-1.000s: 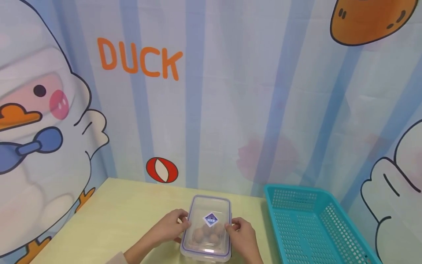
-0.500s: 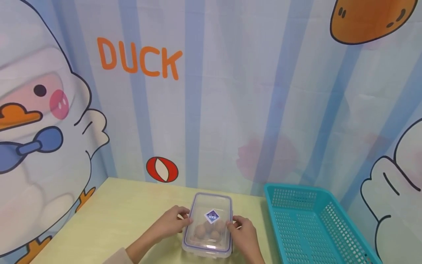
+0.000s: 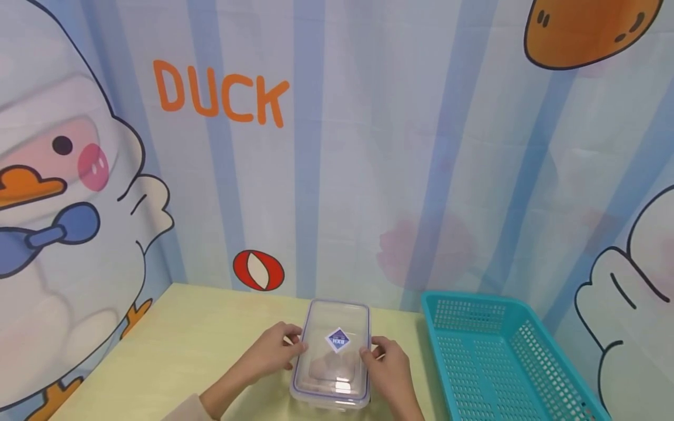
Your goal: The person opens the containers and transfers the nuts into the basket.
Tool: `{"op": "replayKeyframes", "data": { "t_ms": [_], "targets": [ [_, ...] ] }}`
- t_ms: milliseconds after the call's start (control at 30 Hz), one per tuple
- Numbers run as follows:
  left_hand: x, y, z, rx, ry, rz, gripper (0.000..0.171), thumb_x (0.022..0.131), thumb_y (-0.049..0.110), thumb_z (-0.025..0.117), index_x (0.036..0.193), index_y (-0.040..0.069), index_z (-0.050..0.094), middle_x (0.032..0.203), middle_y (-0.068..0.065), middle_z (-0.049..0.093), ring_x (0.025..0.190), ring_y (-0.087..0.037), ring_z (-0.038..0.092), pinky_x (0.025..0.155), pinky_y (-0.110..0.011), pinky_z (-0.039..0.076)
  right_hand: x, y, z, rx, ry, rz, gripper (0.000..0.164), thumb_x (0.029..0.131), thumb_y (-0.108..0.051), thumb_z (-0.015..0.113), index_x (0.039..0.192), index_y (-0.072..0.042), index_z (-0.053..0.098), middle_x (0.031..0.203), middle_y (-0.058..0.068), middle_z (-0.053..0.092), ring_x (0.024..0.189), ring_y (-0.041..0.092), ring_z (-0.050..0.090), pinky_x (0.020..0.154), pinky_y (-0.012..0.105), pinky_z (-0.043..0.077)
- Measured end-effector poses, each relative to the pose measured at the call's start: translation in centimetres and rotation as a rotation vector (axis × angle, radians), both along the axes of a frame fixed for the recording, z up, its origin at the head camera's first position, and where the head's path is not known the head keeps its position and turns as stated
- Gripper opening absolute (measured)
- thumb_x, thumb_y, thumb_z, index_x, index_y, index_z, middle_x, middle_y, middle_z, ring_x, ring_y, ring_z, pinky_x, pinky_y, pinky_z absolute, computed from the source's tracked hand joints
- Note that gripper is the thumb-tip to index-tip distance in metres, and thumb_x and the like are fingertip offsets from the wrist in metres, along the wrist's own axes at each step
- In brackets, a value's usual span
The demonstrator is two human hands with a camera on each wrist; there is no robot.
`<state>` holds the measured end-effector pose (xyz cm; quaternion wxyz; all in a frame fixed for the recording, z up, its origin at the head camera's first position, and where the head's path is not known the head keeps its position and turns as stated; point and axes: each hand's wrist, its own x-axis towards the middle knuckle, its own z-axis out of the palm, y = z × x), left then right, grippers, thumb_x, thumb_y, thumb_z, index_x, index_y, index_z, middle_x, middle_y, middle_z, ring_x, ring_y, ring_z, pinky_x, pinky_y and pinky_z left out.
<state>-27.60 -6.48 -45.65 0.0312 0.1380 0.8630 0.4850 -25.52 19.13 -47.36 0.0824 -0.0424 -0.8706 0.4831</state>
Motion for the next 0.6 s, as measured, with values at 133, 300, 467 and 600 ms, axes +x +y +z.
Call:
{"op": "replayKeyframes", "data": {
  "t_ms": [133,300,467,600],
  "targets": [
    [0.0,-0.1,0.6,0.012,-0.014,0.0,0.045,0.099,0.011,0.073,0.132,-0.016,0.061,0.099,-0.01,0.055,0.08,-0.019,0.063,0.059,-0.028,0.06,0.0,-0.2,0.5,0.01,0.015,-0.006,0.039,0.099,-0.016,0.073,0.126,0.011,0.067,0.088,0.006,0.061,0.079,0.02,0.056,0.062,0.031,0.049],
    [0.0,-0.6,1.3,0.015,0.029,-0.001,0.047,0.098,0.012,0.074,0.134,-0.016,0.06,0.1,-0.01,0.057,0.082,-0.019,0.064,0.06,-0.029,0.06,0.1,-0.6,1.0,0.012,0.035,0.002,0.039,0.099,-0.017,0.073,0.125,0.012,0.068,0.087,0.005,0.062,0.08,0.019,0.056,0.063,0.032,0.049],
    [0.0,-1.4,2.0,-0.003,0.089,-0.007,0.048,0.097,0.012,0.075,0.133,-0.016,0.061,0.1,-0.01,0.058,0.083,-0.019,0.064,0.06,-0.03,0.059,0.3,-1.2,1.7,-0.018,0.054,0.021,0.042,0.099,-0.017,0.074,0.128,0.012,0.067,0.09,0.005,0.064,0.082,0.018,0.057,0.065,0.031,0.05],
    [0.0,-2.3,3.3,-0.006,0.102,-0.007,0.047,0.097,0.01,0.076,0.135,-0.014,0.061,0.101,-0.011,0.059,0.083,-0.02,0.067,0.058,-0.031,0.06,0.7,-2.0,2.6,-0.057,0.042,0.038,0.051,0.101,-0.021,0.072,0.139,0.011,0.061,0.098,0.007,0.063,0.089,0.02,0.058,0.07,0.031,0.052]
  ]
}}
